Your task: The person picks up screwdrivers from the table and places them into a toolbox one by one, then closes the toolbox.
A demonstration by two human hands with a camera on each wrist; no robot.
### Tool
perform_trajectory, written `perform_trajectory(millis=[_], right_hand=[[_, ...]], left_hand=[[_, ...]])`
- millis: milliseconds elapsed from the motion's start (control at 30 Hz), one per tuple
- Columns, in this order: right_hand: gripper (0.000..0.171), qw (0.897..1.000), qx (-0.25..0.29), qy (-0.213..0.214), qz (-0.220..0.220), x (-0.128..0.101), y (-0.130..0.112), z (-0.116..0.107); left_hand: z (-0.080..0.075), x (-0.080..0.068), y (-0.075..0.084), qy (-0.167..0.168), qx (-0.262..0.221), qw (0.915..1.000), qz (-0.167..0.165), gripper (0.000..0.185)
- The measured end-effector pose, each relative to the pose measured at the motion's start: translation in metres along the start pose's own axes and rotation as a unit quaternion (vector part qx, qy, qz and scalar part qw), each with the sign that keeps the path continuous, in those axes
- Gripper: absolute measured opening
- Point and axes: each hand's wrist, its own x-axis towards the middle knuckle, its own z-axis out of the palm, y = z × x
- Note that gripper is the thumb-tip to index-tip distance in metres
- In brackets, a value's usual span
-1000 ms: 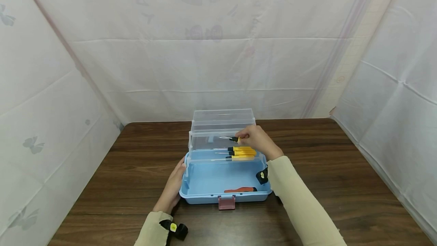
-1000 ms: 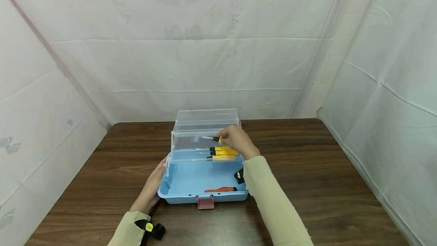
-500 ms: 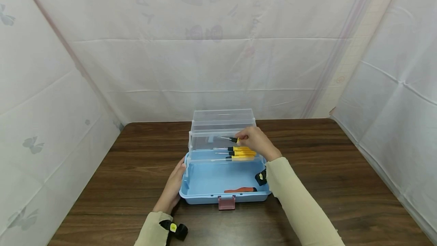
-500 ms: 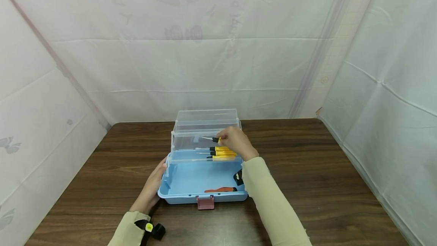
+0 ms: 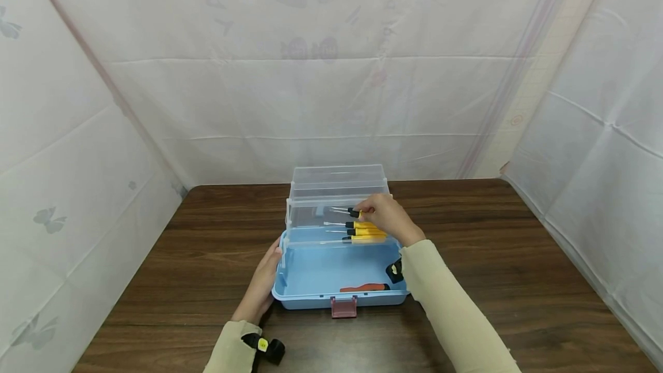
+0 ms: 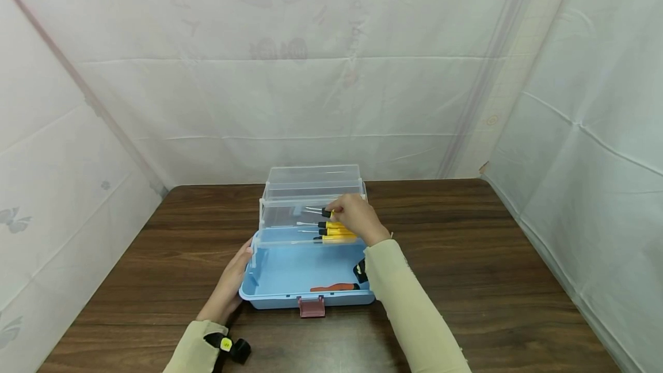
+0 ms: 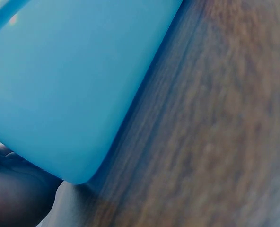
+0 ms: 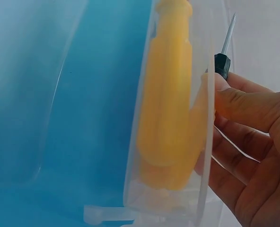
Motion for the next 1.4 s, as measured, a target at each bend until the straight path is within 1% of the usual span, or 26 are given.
perform_trajectory(millis=[300,567,733,867,1100,1400], right_hand=[[0.021,1.0,0.019,-0.003,0.01,-0.0013,-0.0005,0.0031],[0.019,1.0,0.014,-0.003,0.006,-0.0002,0.0005,0.0061],[0.019,1.0,0.012,-0.008,0.007,-0.0009,0.0003,0.0057],[0.02,1.0,0.016,-0.016,0.017,-0.0015,0.0008,0.0056],[0.02,0.999,0.023,-0.015,0.027,-0.0024,0.0012,0.0062],[0.019,1.0,0.015,-0.009,0.021,-0.0022,0.0019,0.0069]], left_hand=[[-0.0005,-0.0001,0.001,0.0,0.001,1.0,-0.003,0.054],[-0.0006,-0.0007,0.0006,-0.002,-0.001,1.0,0.002,0.054],[0.0,-0.001,0.0004,-0.003,0.002,1.0,0.005,0.058],[0.0003,-0.0016,0.0006,-0.003,0.004,1.0,0.005,0.059],[-0.0003,-0.002,0.0007,-0.002,0.001,1.0,-0.002,0.057],[-0.0006,-0.0028,0.0028,0.002,0.003,1.0,-0.007,0.055]])
